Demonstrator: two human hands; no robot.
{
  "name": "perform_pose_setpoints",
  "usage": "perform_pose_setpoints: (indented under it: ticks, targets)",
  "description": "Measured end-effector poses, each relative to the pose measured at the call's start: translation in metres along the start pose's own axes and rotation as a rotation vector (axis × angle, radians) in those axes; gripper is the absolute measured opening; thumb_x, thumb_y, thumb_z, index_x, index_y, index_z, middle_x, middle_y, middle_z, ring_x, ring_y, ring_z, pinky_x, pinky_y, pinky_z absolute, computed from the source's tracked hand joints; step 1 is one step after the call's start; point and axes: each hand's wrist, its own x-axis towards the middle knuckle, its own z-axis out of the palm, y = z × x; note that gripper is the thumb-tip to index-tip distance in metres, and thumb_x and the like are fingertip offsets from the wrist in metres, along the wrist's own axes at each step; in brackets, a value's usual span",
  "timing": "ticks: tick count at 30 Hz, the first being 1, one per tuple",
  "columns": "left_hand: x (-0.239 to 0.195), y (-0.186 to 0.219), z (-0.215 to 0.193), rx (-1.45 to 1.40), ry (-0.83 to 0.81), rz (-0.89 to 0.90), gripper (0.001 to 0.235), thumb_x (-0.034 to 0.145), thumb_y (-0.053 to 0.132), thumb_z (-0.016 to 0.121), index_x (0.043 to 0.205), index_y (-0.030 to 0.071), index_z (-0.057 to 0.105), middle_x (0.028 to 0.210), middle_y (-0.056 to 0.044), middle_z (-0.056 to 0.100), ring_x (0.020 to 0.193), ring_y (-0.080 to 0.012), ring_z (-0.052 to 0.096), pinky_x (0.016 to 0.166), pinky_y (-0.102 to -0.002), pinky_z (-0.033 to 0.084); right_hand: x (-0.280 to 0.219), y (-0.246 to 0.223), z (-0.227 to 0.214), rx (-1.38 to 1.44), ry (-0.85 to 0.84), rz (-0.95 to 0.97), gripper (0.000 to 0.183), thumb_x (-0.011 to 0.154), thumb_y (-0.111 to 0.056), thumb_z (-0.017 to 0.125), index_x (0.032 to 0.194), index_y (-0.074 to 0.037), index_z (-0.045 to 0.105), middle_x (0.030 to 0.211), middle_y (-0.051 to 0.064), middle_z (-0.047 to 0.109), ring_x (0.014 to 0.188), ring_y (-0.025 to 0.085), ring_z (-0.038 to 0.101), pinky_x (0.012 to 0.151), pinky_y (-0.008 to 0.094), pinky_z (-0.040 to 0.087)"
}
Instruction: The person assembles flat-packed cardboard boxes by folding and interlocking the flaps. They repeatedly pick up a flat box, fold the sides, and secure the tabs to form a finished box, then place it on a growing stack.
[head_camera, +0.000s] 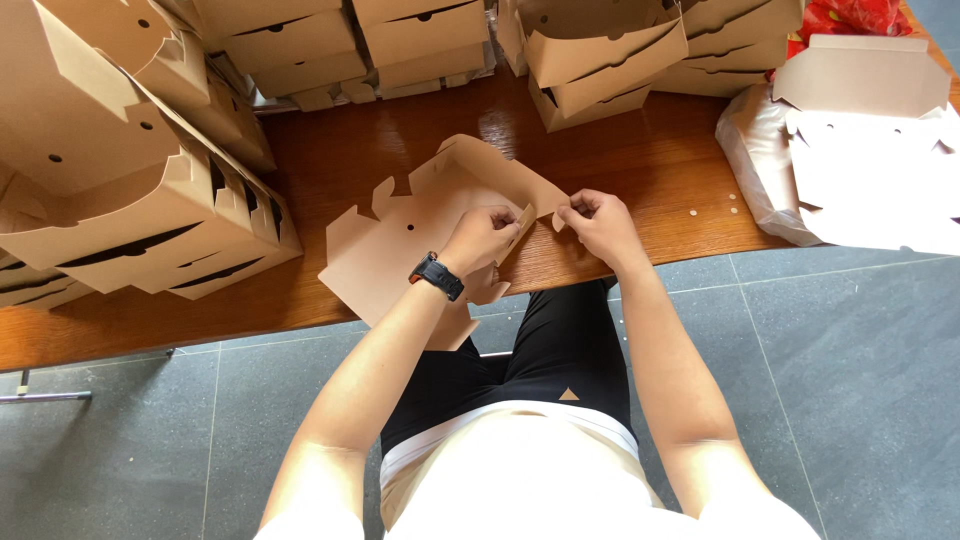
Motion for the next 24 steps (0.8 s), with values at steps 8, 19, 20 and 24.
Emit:
perform_pose_setpoints:
  ticks: [8, 19, 20, 24]
  targets:
    - [-0.002, 0.036, -0.017, -0.188, -0.081, -0.109, 0.027, 0.085, 0.024, 0.051, 0.102, 0.005, 0.062, 0.075, -0.012, 0.067, 0.068, -0.0207, 0.067, 0.061, -0.031, 0.056, 0.023, 0.009, -0.002, -0.001, -0.106, -0.023, 0.022, 0.082, -0.015, 0.059, 0.102, -0.007, 0.064, 0.069, 0.008, 0.063, 0.054, 0.013, 0.059, 0.046, 0.024, 0.051]
    - [0.010, 0.042, -0.020, 0.357, -0.176, 0.064, 0.016, 0.080, 0.025, 0.064, 0.092, 0.015, 0.060, 0.052, -0.005, 0.059, 0.053, -0.0166, 0.066, 0.057, -0.031, 0.056, 0.019, -0.003, -0.019, -0.286, -0.247, -0.548, 0.038, 0.069, 0.006, 0.061, 0.102, -0.013, 0.065, 0.093, 0.013, 0.060, 0.087, 0.033, 0.061, 0.075, 0.040, 0.050]
    - [0.006, 0.047, -0.023, 0.407, -0.166, 0.095, 0.015, 0.080, 0.028, 0.064, 0.090, 0.017, 0.060, 0.055, -0.007, 0.060, 0.063, -0.0237, 0.066, 0.063, -0.035, 0.055, 0.015, -0.011, -0.020, -0.438, -0.236, -0.564, 0.030, 0.071, 0.003, 0.063, 0.098, -0.013, 0.065, 0.096, 0.011, 0.060, 0.084, 0.031, 0.061, 0.073, 0.040, 0.052]
    - [-0.008, 0.055, -0.029, 0.391, -0.122, 0.154, 0.020, 0.081, 0.033, 0.063, 0.098, 0.024, 0.060, 0.064, -0.011, 0.064, 0.076, -0.0317, 0.066, 0.071, -0.041, 0.053, 0.020, 0.004, -0.023, -0.619, -0.196, -0.648, 0.011, 0.078, -0.022, 0.069, 0.089, -0.022, 0.067, 0.102, 0.004, 0.054, 0.085, 0.027, 0.060, 0.076, 0.038, 0.052]
